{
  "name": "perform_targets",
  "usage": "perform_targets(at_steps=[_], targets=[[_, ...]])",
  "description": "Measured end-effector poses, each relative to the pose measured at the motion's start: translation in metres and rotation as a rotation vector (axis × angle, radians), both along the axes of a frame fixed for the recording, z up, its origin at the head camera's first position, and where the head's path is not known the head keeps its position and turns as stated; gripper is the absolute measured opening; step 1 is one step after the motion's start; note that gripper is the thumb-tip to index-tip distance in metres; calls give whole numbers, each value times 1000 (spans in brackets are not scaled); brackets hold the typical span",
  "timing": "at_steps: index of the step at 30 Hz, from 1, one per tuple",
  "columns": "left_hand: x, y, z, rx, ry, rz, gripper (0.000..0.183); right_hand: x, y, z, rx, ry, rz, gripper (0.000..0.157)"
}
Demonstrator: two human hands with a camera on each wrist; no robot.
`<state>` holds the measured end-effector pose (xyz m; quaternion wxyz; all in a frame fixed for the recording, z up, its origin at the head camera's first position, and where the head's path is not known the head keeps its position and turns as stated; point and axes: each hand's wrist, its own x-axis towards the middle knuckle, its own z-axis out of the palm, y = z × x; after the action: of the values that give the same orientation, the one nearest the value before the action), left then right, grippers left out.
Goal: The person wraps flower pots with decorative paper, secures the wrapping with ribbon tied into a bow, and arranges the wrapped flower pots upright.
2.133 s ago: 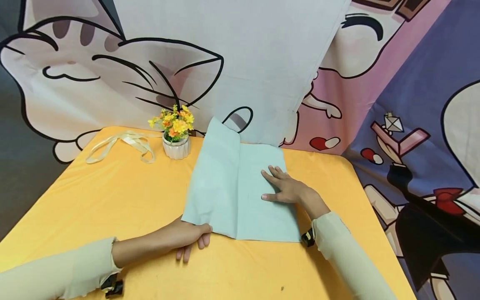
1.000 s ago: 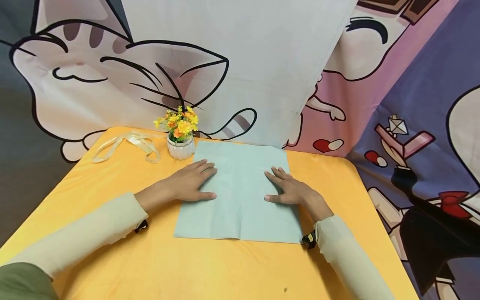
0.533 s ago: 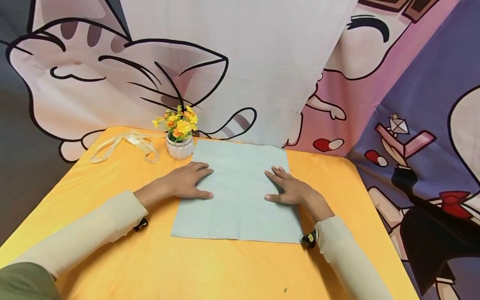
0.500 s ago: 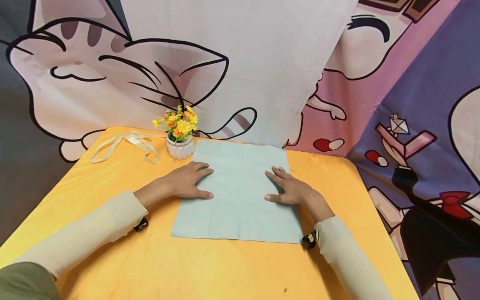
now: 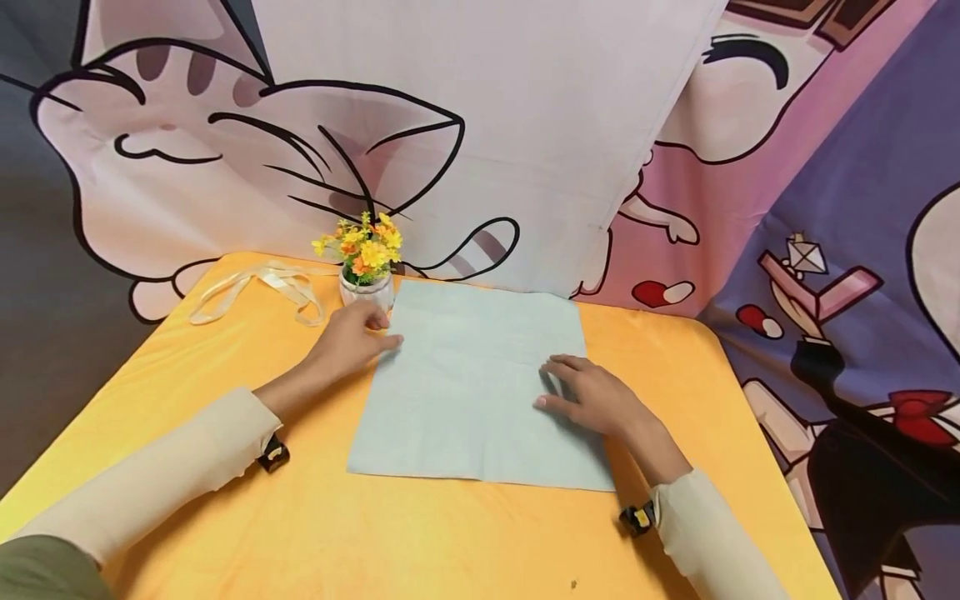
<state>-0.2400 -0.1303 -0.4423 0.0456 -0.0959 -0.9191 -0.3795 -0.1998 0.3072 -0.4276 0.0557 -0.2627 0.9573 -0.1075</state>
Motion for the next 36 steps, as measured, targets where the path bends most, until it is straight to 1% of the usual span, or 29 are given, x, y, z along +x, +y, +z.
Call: perform_targets(at_steps=[1, 3, 5, 7, 9, 11, 13, 14, 15, 16, 18, 20, 26, 28, 30, 33, 36], targets=[[0, -3, 1, 43, -1, 63, 33, 7, 0, 1, -5, 9, 2, 70], [-2, -10, 1, 112, 3, 167, 38, 22, 2, 2, -11, 36, 14, 67], [-6, -15, 1, 164, 13, 246, 49, 38, 5, 1, -15, 60, 18, 64], [-11, -18, 1, 198, 23, 299, 62, 55, 12, 0, -19, 71, 12, 61], [-16, -18, 2, 224, 24, 338, 80, 70, 19, -2, -26, 69, -1, 58], [-29, -22, -6, 231, 22, 358, 105, 81, 24, -4, -28, 62, -17, 56], [-38, -25, -7, 242, -13, 363, 123, 90, 27, -6, -31, 58, -29, 54], [-47, -28, -13, 237, -34, 362, 132, 94, 28, -7, -31, 61, -36, 54], [-52, -30, -17, 243, -53, 356, 136, 97, 28, -8, -29, 63, -41, 53], [-58, -33, -21, 245, -73, 349, 139, 100, 28, -8, -27, 67, -45, 52], [-62, -34, -22, 252, -111, 332, 139, 104, 28, -10, -26, 77, -49, 51], [-69, -36, -30, 243, -117, 314, 139, 107, 29, -11, -22, 92, -50, 50], [-68, -38, -28, 226, -69, 270, 133, 110, 29, -15, -17, 144, -31, 47], [-64, -37, -23, 232, -62, 260, 130, 110, 28, -16, -21, 154, -22, 47], [-62, -37, -21, 235, -63, 252, 130, 110, 27, -17, -30, 175, -4, 46], [-59, -38, -16, 245, -79, 240, 126, 109, 24, -18, -37, 231, 40, 44], [-60, -38, -15, 255, -95, 232, 124, 110, 22, -20, -41, 300, 79, 43]])
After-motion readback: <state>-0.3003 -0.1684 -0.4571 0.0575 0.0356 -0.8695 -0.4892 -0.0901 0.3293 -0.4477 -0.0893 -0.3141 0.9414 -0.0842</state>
